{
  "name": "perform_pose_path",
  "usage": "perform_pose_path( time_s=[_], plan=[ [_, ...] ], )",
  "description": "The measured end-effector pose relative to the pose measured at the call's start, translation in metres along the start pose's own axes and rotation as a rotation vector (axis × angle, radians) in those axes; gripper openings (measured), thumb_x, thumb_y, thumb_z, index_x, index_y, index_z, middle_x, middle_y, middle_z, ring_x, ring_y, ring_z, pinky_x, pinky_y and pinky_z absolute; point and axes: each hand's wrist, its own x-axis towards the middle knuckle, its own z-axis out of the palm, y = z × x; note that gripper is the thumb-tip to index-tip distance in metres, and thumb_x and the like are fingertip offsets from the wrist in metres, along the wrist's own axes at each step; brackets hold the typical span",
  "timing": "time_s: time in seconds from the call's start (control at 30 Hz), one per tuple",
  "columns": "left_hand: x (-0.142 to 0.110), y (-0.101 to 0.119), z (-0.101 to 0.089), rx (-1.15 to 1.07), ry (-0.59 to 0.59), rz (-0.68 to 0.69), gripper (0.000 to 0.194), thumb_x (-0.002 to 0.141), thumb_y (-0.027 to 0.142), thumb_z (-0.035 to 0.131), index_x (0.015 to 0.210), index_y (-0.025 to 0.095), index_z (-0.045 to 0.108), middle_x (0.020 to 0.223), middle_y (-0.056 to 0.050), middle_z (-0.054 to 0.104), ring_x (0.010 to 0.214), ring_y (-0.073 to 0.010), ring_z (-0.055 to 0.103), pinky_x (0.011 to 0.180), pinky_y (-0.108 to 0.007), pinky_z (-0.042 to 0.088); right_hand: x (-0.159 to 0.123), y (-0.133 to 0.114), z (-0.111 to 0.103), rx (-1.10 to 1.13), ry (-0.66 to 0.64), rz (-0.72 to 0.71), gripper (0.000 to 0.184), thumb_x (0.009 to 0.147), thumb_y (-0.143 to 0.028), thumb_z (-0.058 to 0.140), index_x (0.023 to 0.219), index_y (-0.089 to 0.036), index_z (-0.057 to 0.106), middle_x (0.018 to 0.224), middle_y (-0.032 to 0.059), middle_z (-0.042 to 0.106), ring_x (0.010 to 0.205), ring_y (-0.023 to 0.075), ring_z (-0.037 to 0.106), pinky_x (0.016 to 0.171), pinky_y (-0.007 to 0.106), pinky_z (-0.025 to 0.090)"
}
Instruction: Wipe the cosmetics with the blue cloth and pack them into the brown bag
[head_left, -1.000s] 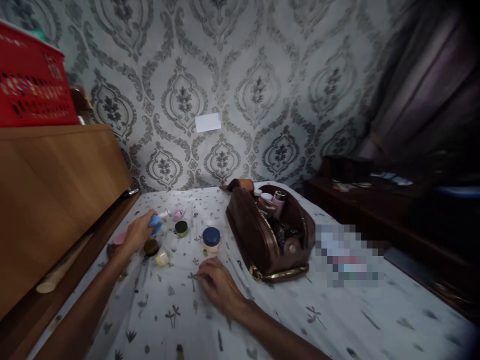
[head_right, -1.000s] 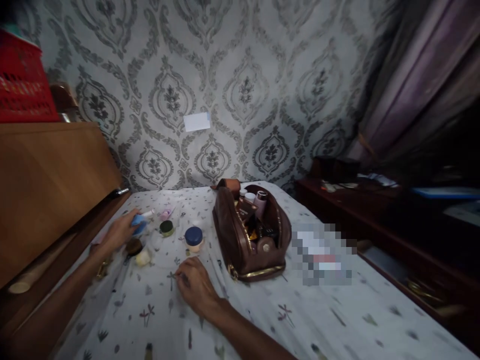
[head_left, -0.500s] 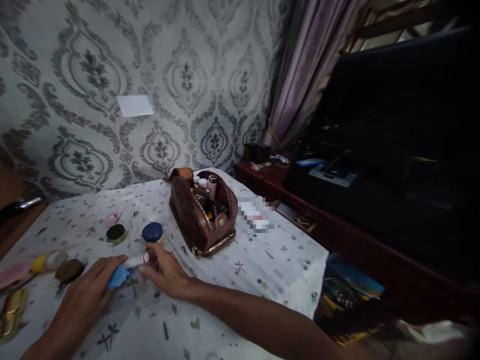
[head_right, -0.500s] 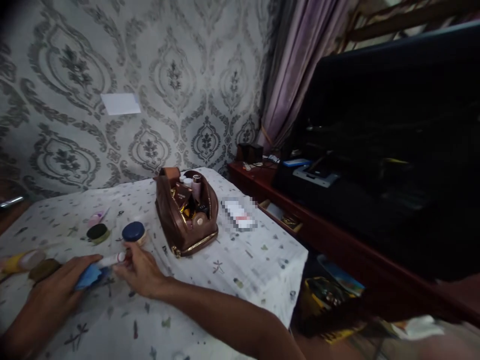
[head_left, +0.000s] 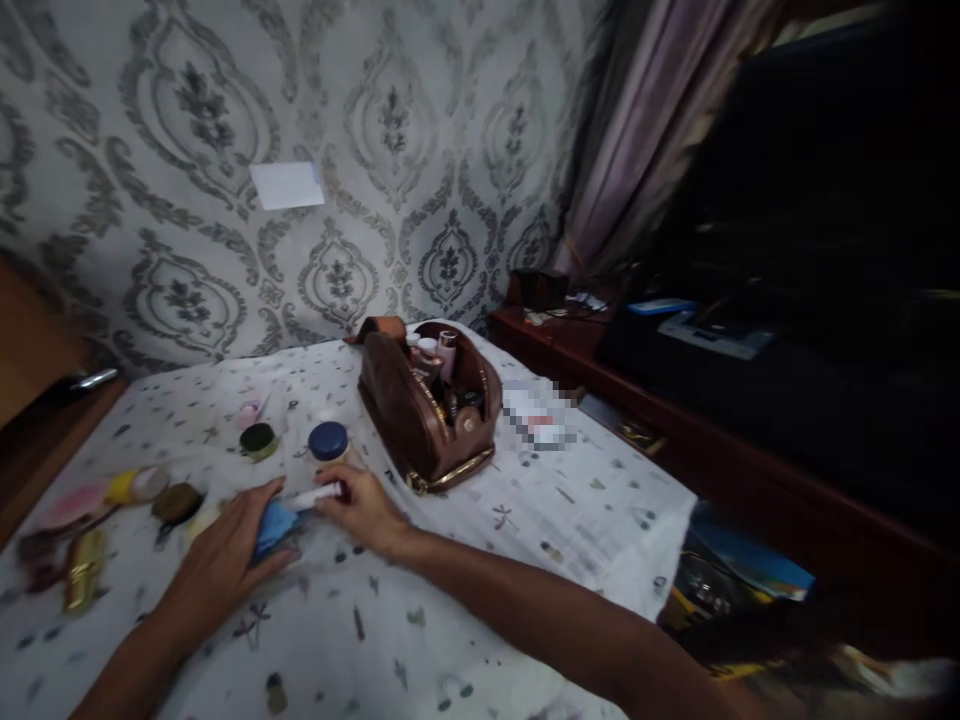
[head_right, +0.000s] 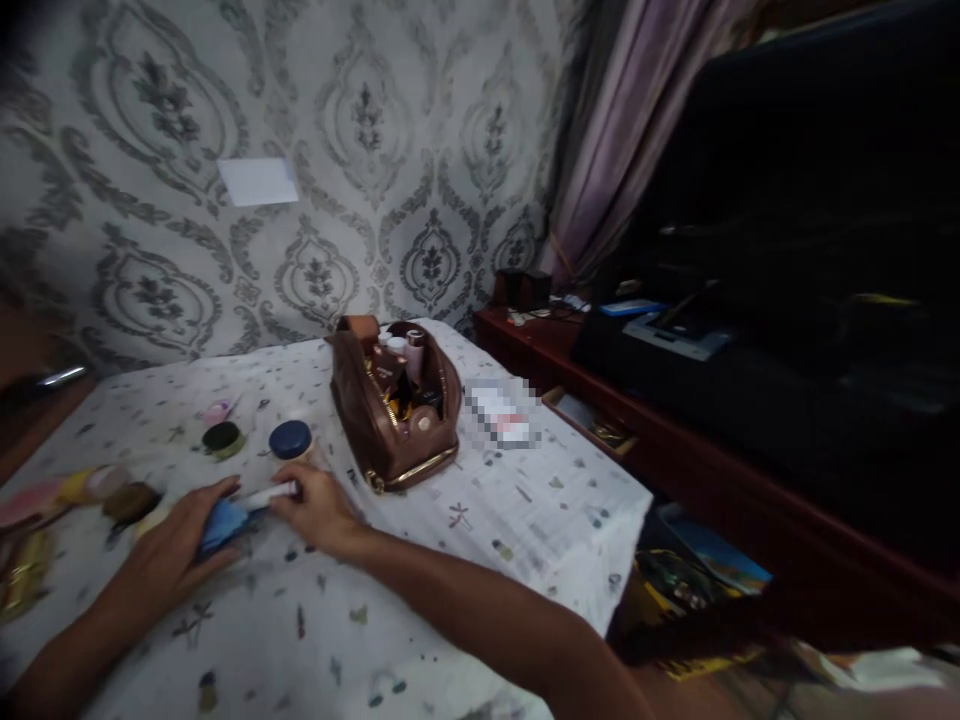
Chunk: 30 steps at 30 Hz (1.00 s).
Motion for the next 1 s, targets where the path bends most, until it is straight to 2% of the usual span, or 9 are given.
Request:
perform_pose_path(
  time_s=[0.07,0.17,0.27,0.37,0.57,0.63,0.8,0.9,1.0],
  plan=[
    [-0.001,0.005,-0.008,-0.029,-0.061,-0.013,0.062,0.089,0.049,0.056,0.142,0.022,0.037,0.135,-0.013,0.059,0.120,-0.0308,0.061,0.094,-0.041,0.054,0.004,0.006,0.001,0.062,0.000,0.011,0.023,0.074,-0.019,0.069,0.097,-0.018,0.069,0.084,-0.0003,0.063,0.074,0.0136,0.056,0.073,0.026,0.045],
    [0.000,0.013,-0.019,-0.067,-0.090,-0.062,0.049,0.095,0.046,0.048,0.137,0.021,0.038,0.135,-0.014,0.056,0.122,-0.0281,0.058,0.097,-0.041,0.052,0.008,0.013,0.002,0.139,0.001,0.015,0.023,0.071,-0.022,0.070,0.094,-0.018,0.068,0.082,-0.0005,0.061,0.074,0.0144,0.054,0.072,0.027,0.045],
    [0.003,0.018,-0.025,-0.069,-0.072,-0.121,0.029,0.100,0.042,0.040,0.116,0.020,0.049,0.115,-0.010,0.060,0.108,-0.0247,0.062,0.092,-0.039,0.053,0.010,0.016,0.002,0.212,-0.015,0.031,0.024,0.070,-0.023,0.071,0.093,-0.017,0.068,0.077,-0.0017,0.058,0.069,0.0134,0.052,0.067,0.026,0.044],
    [0.005,0.019,-0.026,-0.069,-0.050,-0.120,0.024,0.102,0.035,0.034,0.097,0.021,0.053,0.096,-0.006,0.059,0.089,-0.0214,0.062,0.083,-0.036,0.054,0.010,0.014,0.002,0.262,-0.027,0.076,0.026,0.069,-0.025,0.072,0.094,-0.017,0.067,0.072,-0.0035,0.055,0.061,0.0115,0.050,0.060,0.025,0.042],
    [0.004,0.026,-0.019,-0.085,0.219,-0.087,0.021,0.101,0.029,0.042,0.118,0.022,0.052,0.109,-0.008,0.064,0.105,-0.0227,0.063,0.093,-0.035,0.052,0.004,0.002,0.004,0.303,-0.086,0.058,0.023,0.073,-0.030,0.073,0.091,-0.018,0.065,0.067,-0.0042,0.058,0.058,0.0106,0.051,0.054,0.023,0.040],
    [0.005,0.032,-0.014,-0.088,0.246,-0.070,0.025,0.101,0.028,0.042,0.124,0.021,0.049,0.115,-0.010,0.063,0.110,-0.0234,0.062,0.095,-0.037,0.051,0.002,-0.002,0.005,0.294,-0.103,0.025,0.022,0.072,-0.029,0.074,0.089,-0.018,0.066,0.068,-0.0038,0.060,0.060,0.0106,0.052,0.057,0.023,0.042],
    [0.006,0.036,0.002,-0.005,0.052,0.044,0.035,0.100,0.033,0.045,0.133,0.021,0.047,0.118,-0.012,0.064,0.111,-0.0273,0.061,0.097,-0.046,0.049,-0.002,-0.006,0.006,0.343,-0.157,-0.037,0.022,0.070,-0.030,0.076,0.086,-0.018,0.068,0.077,-0.0015,0.066,0.068,0.0123,0.059,0.069,0.026,0.048],
    [0.006,0.032,0.004,0.038,-0.018,0.052,0.030,0.101,0.038,0.045,0.123,0.019,0.053,0.104,-0.010,0.067,0.097,-0.0266,0.064,0.086,-0.042,0.052,-0.003,-0.010,0.005,0.370,-0.180,-0.019,0.025,0.071,-0.034,0.078,0.087,-0.017,0.069,0.079,-0.0006,0.067,0.069,0.0125,0.060,0.070,0.027,0.048],
    [0.006,0.029,0.000,-0.010,-0.022,0.049,0.028,0.101,0.041,0.043,0.114,0.020,0.057,0.097,-0.008,0.067,0.090,-0.0240,0.065,0.078,-0.037,0.053,-0.004,-0.015,0.003,0.388,-0.197,-0.017,0.029,0.070,-0.037,0.080,0.089,-0.018,0.070,0.078,-0.0006,0.067,0.069,0.0126,0.060,0.068,0.026,0.048]
  ],
)
